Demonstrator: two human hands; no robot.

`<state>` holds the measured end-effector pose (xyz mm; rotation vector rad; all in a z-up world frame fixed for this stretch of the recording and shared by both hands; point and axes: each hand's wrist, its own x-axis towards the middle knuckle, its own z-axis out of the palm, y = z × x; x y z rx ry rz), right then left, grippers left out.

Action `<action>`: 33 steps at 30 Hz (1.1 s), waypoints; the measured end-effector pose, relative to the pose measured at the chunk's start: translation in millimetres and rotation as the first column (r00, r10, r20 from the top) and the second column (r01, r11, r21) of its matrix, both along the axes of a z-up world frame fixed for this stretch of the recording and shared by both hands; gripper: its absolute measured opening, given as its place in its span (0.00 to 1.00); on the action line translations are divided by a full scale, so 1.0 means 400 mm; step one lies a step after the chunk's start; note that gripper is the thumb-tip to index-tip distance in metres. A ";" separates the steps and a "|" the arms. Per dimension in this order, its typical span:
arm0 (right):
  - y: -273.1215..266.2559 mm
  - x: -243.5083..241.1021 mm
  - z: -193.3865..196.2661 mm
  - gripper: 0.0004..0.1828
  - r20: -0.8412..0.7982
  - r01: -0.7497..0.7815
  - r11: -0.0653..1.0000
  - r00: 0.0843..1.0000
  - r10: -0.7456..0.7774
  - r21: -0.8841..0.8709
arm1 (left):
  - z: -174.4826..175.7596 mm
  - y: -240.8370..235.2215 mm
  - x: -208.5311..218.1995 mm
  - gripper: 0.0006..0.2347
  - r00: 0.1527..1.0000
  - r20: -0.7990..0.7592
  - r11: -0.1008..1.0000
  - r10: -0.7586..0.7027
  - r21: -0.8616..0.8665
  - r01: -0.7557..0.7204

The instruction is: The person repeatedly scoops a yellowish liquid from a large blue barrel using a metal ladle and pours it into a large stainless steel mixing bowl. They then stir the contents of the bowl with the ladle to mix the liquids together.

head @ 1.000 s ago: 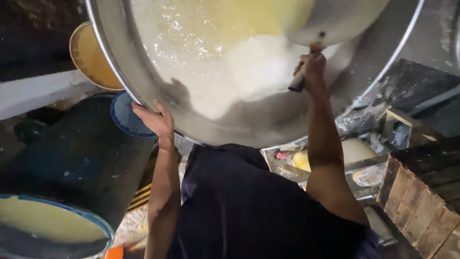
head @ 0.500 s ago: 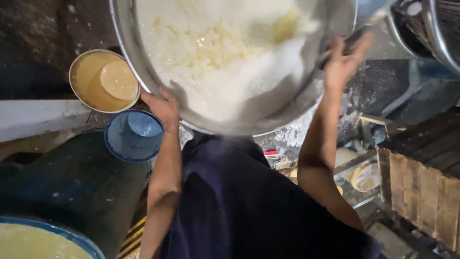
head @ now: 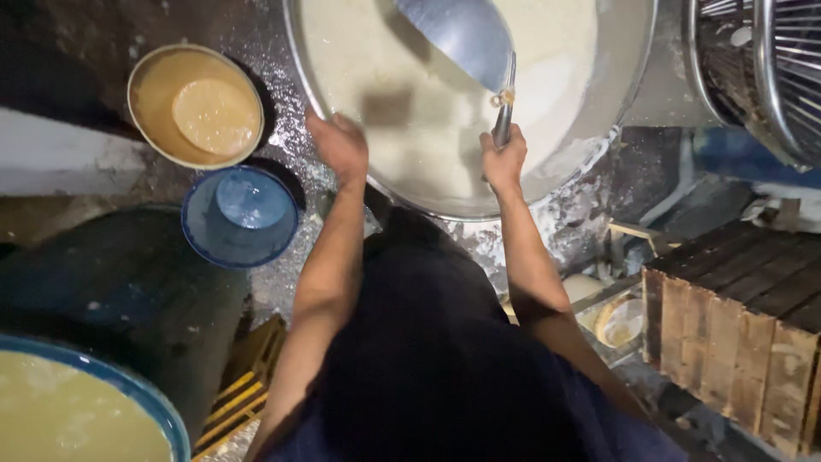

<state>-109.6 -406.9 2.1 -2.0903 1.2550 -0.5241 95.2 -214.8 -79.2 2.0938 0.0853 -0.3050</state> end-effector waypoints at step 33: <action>-0.578 0.498 -0.219 0.16 0.060 -0.178 0.947 0.984 0.168 0.267 | -0.008 -0.009 0.001 0.16 0.995 0.084 0.980 0.050 0.189 -0.065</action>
